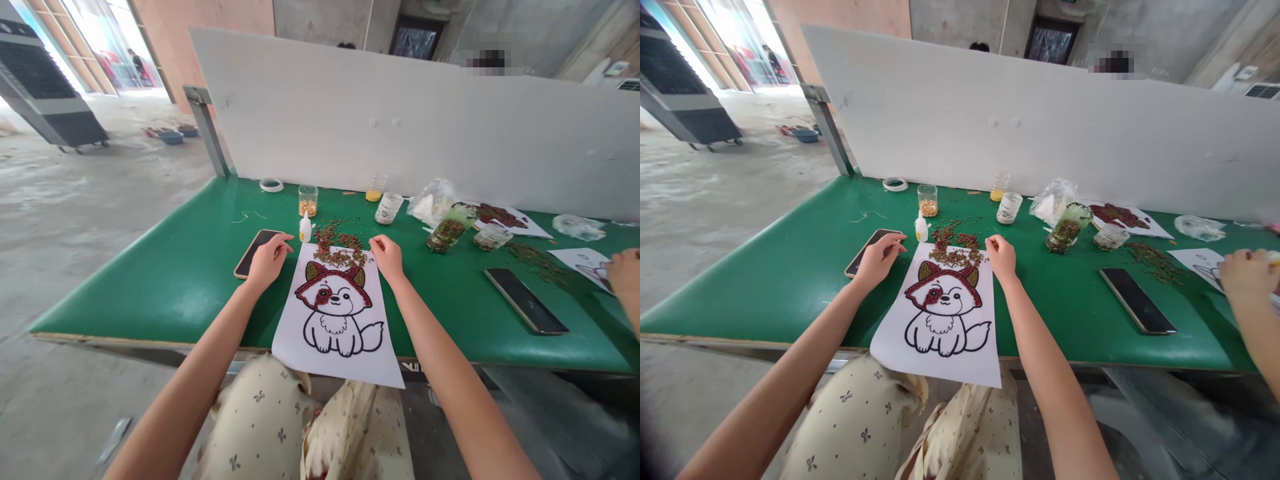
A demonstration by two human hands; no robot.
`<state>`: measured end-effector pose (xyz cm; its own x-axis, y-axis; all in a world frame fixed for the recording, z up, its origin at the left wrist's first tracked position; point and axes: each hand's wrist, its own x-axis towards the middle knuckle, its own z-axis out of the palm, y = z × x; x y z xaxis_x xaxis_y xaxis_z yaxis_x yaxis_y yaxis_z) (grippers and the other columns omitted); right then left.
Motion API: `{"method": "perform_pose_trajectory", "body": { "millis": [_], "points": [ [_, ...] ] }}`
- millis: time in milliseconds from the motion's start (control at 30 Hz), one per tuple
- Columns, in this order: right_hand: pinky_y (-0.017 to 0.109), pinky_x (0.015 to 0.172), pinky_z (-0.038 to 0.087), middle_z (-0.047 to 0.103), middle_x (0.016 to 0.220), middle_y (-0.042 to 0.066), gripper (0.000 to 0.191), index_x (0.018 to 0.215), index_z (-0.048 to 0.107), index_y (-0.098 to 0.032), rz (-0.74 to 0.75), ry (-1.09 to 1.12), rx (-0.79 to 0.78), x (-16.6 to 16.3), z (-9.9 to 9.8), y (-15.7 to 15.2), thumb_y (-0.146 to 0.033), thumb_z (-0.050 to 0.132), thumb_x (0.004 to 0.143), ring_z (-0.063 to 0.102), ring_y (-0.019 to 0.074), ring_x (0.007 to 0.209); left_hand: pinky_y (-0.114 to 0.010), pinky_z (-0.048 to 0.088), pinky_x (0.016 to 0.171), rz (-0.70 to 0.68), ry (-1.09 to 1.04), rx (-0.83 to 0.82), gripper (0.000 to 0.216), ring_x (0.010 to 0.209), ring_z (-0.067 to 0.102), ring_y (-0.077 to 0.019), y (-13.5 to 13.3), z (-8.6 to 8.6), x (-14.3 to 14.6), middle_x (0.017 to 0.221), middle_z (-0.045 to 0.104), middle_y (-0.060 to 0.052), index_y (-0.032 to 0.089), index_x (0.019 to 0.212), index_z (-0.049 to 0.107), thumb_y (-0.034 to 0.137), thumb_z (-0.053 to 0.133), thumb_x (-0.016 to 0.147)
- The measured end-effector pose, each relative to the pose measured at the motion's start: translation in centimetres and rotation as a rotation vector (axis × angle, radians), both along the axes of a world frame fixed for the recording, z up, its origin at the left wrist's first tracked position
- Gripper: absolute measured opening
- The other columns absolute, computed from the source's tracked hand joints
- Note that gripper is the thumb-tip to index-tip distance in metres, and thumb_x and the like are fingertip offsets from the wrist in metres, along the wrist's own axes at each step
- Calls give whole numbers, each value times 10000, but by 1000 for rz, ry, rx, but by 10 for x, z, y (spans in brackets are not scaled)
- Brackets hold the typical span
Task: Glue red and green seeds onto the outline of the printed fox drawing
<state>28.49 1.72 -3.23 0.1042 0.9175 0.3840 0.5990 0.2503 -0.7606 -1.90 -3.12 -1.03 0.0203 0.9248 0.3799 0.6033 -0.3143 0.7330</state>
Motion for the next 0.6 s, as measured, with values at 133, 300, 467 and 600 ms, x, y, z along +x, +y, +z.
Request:
{"method": "perform_pose_trajectory", "body": {
  "millis": [133, 300, 467, 600],
  "points": [
    [283, 624, 408, 611, 637, 25, 255, 718, 564, -210, 0, -13, 5, 0, 0, 1, -412, 444, 818, 566, 183, 629, -282, 475, 704, -24, -101, -59, 341, 714, 639, -175, -1, 4, 3, 731, 697, -16, 182, 1079, 612, 308, 587, 763],
    [297, 640, 417, 620, 666, 36, 248, 757, 583, -207, -5, -58, 31, 0, -1, 1, -379, 424, 838, 570, 195, 651, -273, 435, 622, 34, -102, -9, 284, 565, 557, -146, -1, 7, 4, 560, 578, 38, 187, 940, 630, 355, 659, 713],
    [332, 779, 447, 643, 916, 81, 287, 896, 624, -196, 53, -132, 104, -1, 3, -1, -169, 350, 816, 586, 216, 869, -251, 418, 594, 196, -27, 101, 179, 538, 512, -119, 0, 6, 2, 569, 509, 48, 206, 890, 620, 324, 616, 756],
    [386, 920, 429, 607, 1090, 104, 383, 1018, 661, -195, 242, -329, 209, -11, 6, -8, -87, 364, 802, 531, 236, 1050, -236, 464, 587, 142, -108, 58, 188, 603, 623, -127, -2, 6, 3, 780, 651, -9, 194, 931, 611, 296, 575, 777]
  ]
}}
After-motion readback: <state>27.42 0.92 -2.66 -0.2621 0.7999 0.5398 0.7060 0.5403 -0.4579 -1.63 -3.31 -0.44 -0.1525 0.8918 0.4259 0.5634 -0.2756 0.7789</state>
